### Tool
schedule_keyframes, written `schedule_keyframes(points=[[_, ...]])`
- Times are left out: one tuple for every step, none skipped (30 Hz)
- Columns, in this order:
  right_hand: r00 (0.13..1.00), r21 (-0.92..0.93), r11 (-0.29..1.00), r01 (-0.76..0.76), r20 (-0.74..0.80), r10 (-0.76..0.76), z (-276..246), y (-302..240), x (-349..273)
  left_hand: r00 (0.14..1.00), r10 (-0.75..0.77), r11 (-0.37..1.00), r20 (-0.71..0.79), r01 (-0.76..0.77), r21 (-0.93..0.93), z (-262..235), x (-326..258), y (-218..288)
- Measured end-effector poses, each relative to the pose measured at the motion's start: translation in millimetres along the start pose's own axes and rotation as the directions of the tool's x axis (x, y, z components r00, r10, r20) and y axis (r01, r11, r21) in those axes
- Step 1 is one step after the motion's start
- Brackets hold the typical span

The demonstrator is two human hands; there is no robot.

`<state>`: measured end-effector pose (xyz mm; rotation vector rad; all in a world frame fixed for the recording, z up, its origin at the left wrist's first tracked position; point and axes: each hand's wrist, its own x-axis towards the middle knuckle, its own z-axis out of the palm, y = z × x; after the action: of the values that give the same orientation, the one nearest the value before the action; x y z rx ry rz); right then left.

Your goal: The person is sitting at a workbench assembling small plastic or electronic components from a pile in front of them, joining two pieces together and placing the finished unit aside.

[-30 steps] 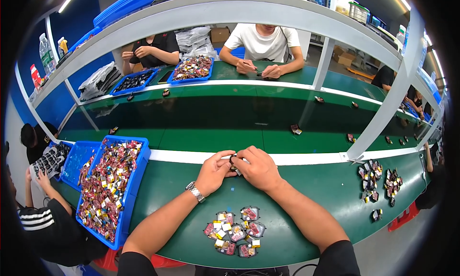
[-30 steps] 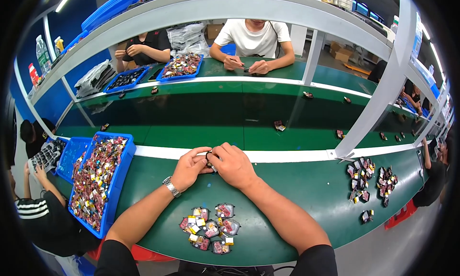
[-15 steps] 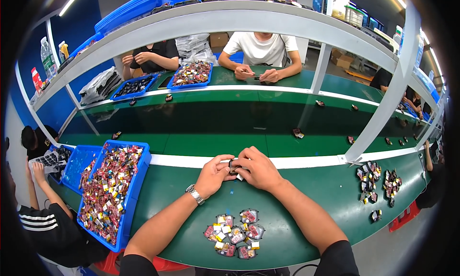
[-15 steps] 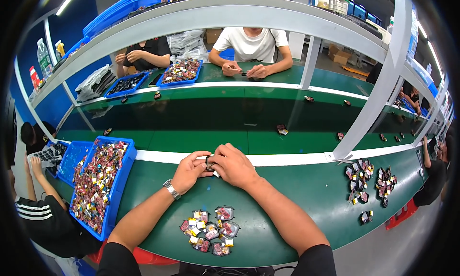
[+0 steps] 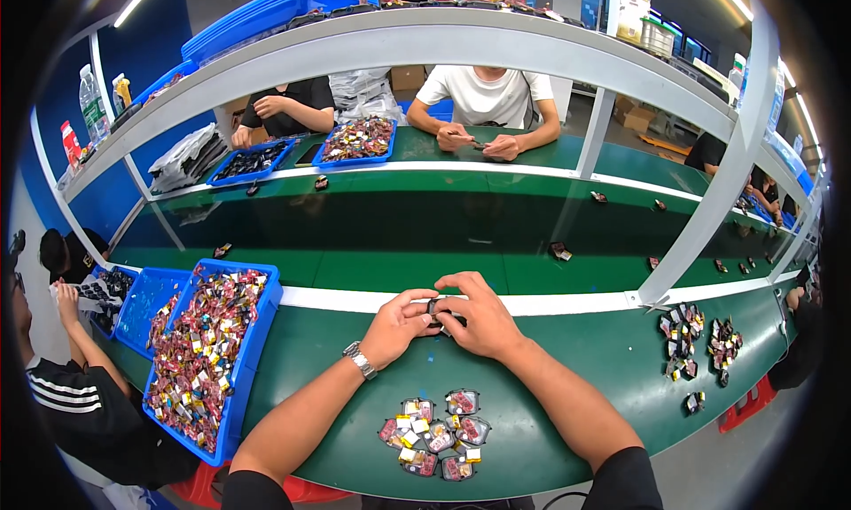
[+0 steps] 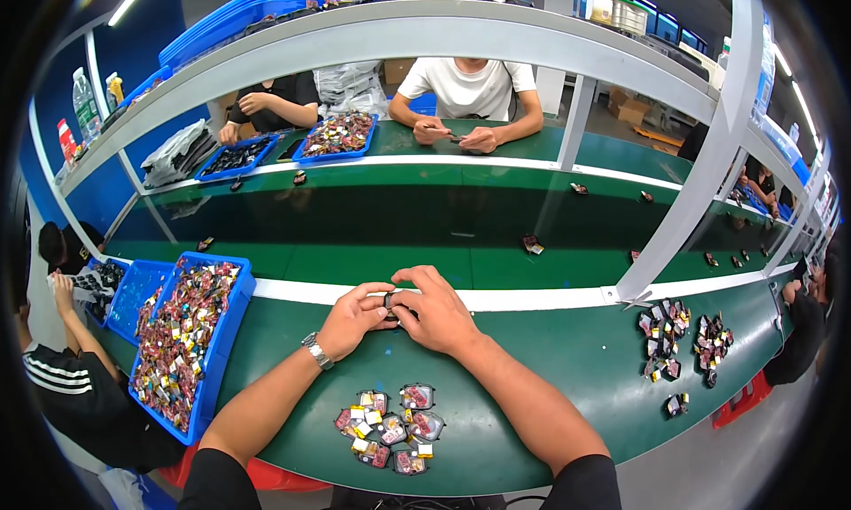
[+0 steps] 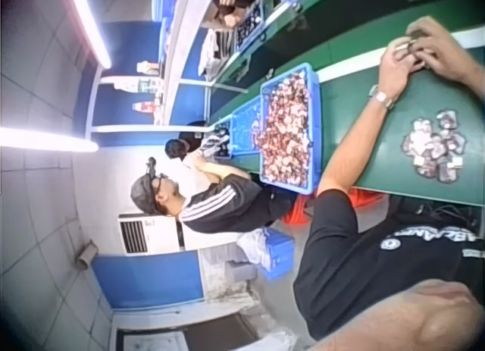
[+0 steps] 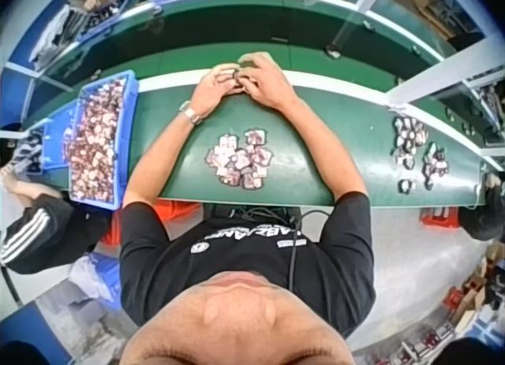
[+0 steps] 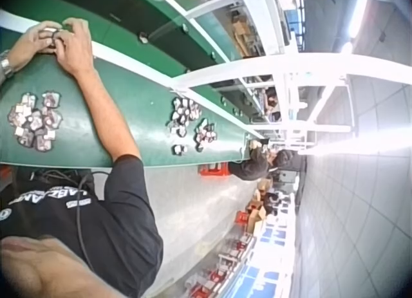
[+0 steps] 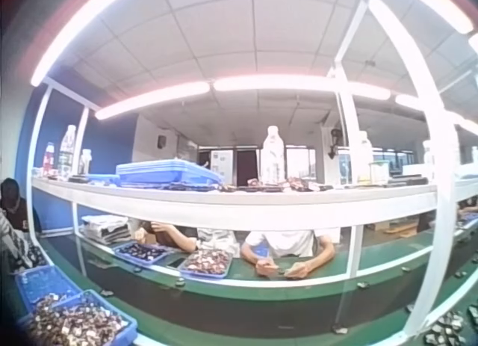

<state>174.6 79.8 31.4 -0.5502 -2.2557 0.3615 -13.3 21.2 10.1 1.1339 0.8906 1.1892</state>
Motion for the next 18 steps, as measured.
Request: schedule_keyframes(points=[[1.0,0.006,1.0,0.007,0.005,-0.007,-0.9,-0.7,0.0,1.0,0.002,1.0,-0.002,-0.002,-0.002,0.1,0.0,-0.7],[1.0,0.006,1.0,0.007,0.005,-0.007,-2.0,-1.5,-0.4,1.0,0.005,1.0,-0.004,-0.005,-0.004,0.2,-0.3,-1.2],[0.999,0.038,0.999,0.021,0.03,-0.022,-3.2,-1.5,-0.4,1.0,0.006,1.0,-0.003,-0.006,-0.003,-0.2,0.0,-1.6],[0.998,0.07,0.997,0.034,0.054,-0.037,-4.4,-1.4,-0.4,1.0,0.0,1.0,-0.007,0.001,0.014,-0.3,0.0,-2.4],[0.998,0.068,0.997,0.034,0.052,-0.038,-5.6,-1.2,-0.5,1.0,-0.007,0.999,-0.011,0.007,0.032,-0.4,0.1,-3.0],[0.997,0.093,0.995,0.032,0.067,-0.038,-6.1,-1.7,-0.6,1.0,-0.006,0.999,-0.012,0.006,0.034,-0.4,-0.7,-3.1],[0.996,0.119,0.993,0.029,0.082,-0.038,-6.2,-1.9,-0.3,1.0,0.001,0.999,-0.015,-0.001,0.038,-0.2,-1.2,-3.3],[0.996,0.12,0.992,0.03,0.081,-0.04,-5.8,-2.0,0.3,1.0,0.009,0.999,-0.017,-0.008,0.042,-0.3,-1.5,-3.2],[0.996,0.109,0.993,0.035,0.079,-0.044,-5.9,-1.9,0.2,1.0,0.008,0.999,-0.016,-0.007,0.041,-0.2,-1.0,-3.4],[0.996,0.099,0.994,0.041,0.077,-0.049,-5.8,-1.8,0.0,1.0,0.013,0.999,-0.018,-0.012,0.036,-0.2,-0.4,-3.4],[0.996,0.098,0.994,0.04,0.077,-0.047,-4.6,-1.7,-1.1,1.0,0.017,0.999,-0.021,-0.017,0.032,-0.3,0.0,-3.6],[0.997,0.06,0.997,0.042,0.064,-0.046,-2.5,-1.2,-2.0,1.0,0.019,0.999,-0.021,-0.018,0.033,-1.0,0.3,-3.6],[0.998,0.022,0.999,0.044,0.051,-0.045,-0.7,-0.6,-2.7,0.999,0.015,1.0,-0.028,-0.015,0.019,-1.8,0.5,-4.3],[0.998,0.022,0.999,0.046,0.05,-0.047,0.9,0.3,-3.2,0.999,0.012,1.0,-0.035,-0.011,0.004,-2.3,0.4,-4.5],[0.998,0.029,0.999,0.043,0.054,-0.044,2.3,1.5,-3.8,0.999,0.012,1.0,-0.034,-0.012,0.005,-2.1,0.3,-4.4],[0.998,0.036,0.999,0.039,0.057,-0.041,3.0,2.3,-3.8,0.999,0.011,1.0,-0.036,-0.011,0.005,-1.6,-0.2,-3.9],[0.998,0.036,0.999,0.04,0.057,-0.042,2.5,2.4,-3.3,0.999,0.009,1.0,-0.039,-0.009,0.005,-1.0,-0.6,-2.9],[0.999,0.12,0.993,-0.016,0.049,0.011,1.4,2.0,-3.6,0.999,0.009,1.0,-0.038,-0.009,0.005,0.4,-1.1,-1.6]])
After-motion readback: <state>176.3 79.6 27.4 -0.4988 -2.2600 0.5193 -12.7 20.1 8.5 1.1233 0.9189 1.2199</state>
